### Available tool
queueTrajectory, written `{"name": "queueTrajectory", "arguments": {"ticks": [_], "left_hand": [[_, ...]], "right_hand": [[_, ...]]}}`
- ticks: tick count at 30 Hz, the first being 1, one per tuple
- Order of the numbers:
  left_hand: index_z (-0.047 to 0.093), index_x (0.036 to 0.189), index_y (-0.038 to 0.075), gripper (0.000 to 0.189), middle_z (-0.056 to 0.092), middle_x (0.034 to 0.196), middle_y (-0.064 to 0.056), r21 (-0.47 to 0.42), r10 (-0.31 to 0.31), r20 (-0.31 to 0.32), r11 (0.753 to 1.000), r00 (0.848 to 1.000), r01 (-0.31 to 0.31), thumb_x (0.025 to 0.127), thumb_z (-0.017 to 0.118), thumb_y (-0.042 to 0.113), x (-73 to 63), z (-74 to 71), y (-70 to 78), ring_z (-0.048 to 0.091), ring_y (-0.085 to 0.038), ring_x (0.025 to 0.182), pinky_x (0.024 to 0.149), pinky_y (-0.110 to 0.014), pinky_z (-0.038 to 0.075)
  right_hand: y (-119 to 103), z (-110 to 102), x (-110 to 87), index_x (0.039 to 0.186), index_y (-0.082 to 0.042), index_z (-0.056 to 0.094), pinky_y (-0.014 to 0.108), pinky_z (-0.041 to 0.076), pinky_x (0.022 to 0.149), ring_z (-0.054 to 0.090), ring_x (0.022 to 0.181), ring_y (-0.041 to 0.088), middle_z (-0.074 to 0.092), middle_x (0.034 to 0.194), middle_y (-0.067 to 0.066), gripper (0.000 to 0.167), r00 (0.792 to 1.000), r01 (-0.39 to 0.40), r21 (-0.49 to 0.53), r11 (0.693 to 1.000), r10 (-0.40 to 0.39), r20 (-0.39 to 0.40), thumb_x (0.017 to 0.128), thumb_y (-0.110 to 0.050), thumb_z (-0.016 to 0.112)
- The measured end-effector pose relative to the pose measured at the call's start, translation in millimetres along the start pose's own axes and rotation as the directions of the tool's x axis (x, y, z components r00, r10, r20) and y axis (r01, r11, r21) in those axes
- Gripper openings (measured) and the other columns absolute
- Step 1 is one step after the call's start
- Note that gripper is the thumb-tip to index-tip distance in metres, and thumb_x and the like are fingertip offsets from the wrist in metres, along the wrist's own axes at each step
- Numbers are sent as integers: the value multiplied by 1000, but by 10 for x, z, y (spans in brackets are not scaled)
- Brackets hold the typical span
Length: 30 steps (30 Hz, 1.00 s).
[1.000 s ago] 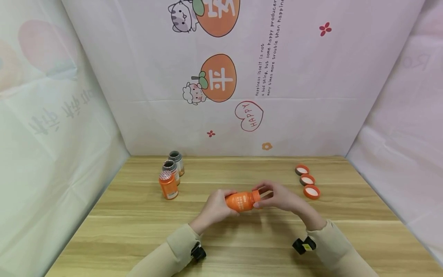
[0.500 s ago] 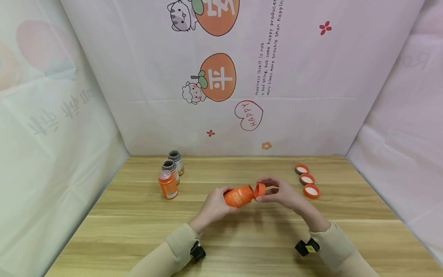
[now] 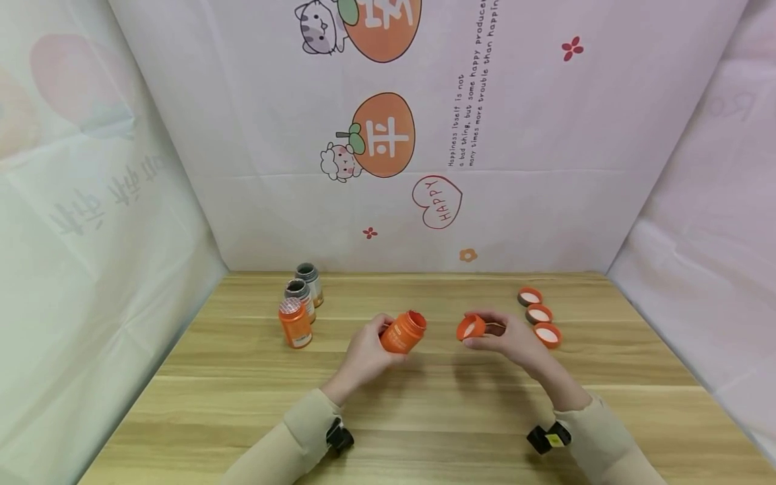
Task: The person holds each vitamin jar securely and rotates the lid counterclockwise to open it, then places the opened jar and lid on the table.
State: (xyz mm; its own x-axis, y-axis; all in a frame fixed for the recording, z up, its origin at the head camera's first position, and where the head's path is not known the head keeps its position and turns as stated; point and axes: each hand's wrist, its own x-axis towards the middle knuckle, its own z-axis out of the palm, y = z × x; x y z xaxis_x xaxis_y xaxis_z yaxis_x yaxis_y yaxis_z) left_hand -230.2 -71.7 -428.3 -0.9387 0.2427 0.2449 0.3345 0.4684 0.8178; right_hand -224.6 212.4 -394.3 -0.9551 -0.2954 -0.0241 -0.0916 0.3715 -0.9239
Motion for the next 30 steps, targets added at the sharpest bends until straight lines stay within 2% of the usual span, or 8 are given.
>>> {"name": "queueTrajectory", "arguments": {"ticks": [6, 11, 16, 19, 22, 24, 30], "left_hand": [[60, 110, 11, 52, 65, 102, -4, 5, 2, -44, 1000, 999, -1, 64, 84, 10, -4, -77, -51, 58, -18, 90, 83, -40, 47], [62, 110, 9, 52, 62, 103, -5, 27, -4, -67, 1000, 998, 6, 63, 86, 13, -5, -129, -91, 56, -20, 93, 85, -43, 46], [64, 108, 8, 53, 61, 101, -6, 31, -23, -92, 999, 996, 26, 61, 87, 15, -3, -176, -120, 54, -20, 93, 86, -42, 44], [64, 108, 8, 53, 61, 101, -7, 26, -41, -105, 999, 994, 44, 61, 87, 13, -5, -211, -138, 55, -20, 93, 86, -43, 44], [63, 110, 7, 53, 62, 102, -7, 27, -63, -118, 997, 991, 66, 62, 86, 12, -11, -260, -149, 56, -22, 94, 88, -44, 45], [63, 110, 6, 52, 62, 102, -8, 29, -69, -125, 997, 990, 73, 63, 85, 11, -15, -292, -158, 57, -22, 95, 89, -45, 45], [63, 110, 4, 54, 63, 103, -10, 49, -89, -146, 994, 985, 97, 62, 86, 12, -28, -362, -207, 57, -24, 95, 88, -45, 46]], "right_hand": [[83, -80, -28, 135, -15, 50, 24, 50, 84, 61, 112, 18, 55, 131, 13, 63, 999, 10, -17, 1000, -11, -45, 79, -29, 76], [124, -119, -41, 134, -11, 49, 21, 49, 84, 56, 119, 30, 54, 132, 16, 63, 997, 22, -18, 1000, -23, -73, 79, -26, 76], [148, -144, -48, 133, -13, 51, 27, 47, 88, 52, 121, 33, 54, 132, 13, 64, 992, 25, -128, 991, -40, -118, 78, -32, 77], [177, -160, -50, 135, -17, 50, 32, 46, 87, 51, 118, 29, 55, 131, 10, 66, 990, 15, -200, 980, -42, -132, 78, -37, 76], [208, -180, -52, 135, -19, 51, 31, 45, 85, 52, 115, 26, 58, 127, 9, 64, 990, 8, -251, 968, -43, -136, 79, -41, 74], [231, -196, -57, 134, -19, 53, 29, 46, 84, 53, 114, 25, 59, 125, 9, 62, 990, 1, -265, 964, -39, -139, 80, -41, 73], [318, -231, -59, 131, -12, 55, 37, 44, 86, 54, 115, 29, 59, 124, 12, 61, 986, 8, -301, 954, -57, -155, 80, -37, 74]]}}
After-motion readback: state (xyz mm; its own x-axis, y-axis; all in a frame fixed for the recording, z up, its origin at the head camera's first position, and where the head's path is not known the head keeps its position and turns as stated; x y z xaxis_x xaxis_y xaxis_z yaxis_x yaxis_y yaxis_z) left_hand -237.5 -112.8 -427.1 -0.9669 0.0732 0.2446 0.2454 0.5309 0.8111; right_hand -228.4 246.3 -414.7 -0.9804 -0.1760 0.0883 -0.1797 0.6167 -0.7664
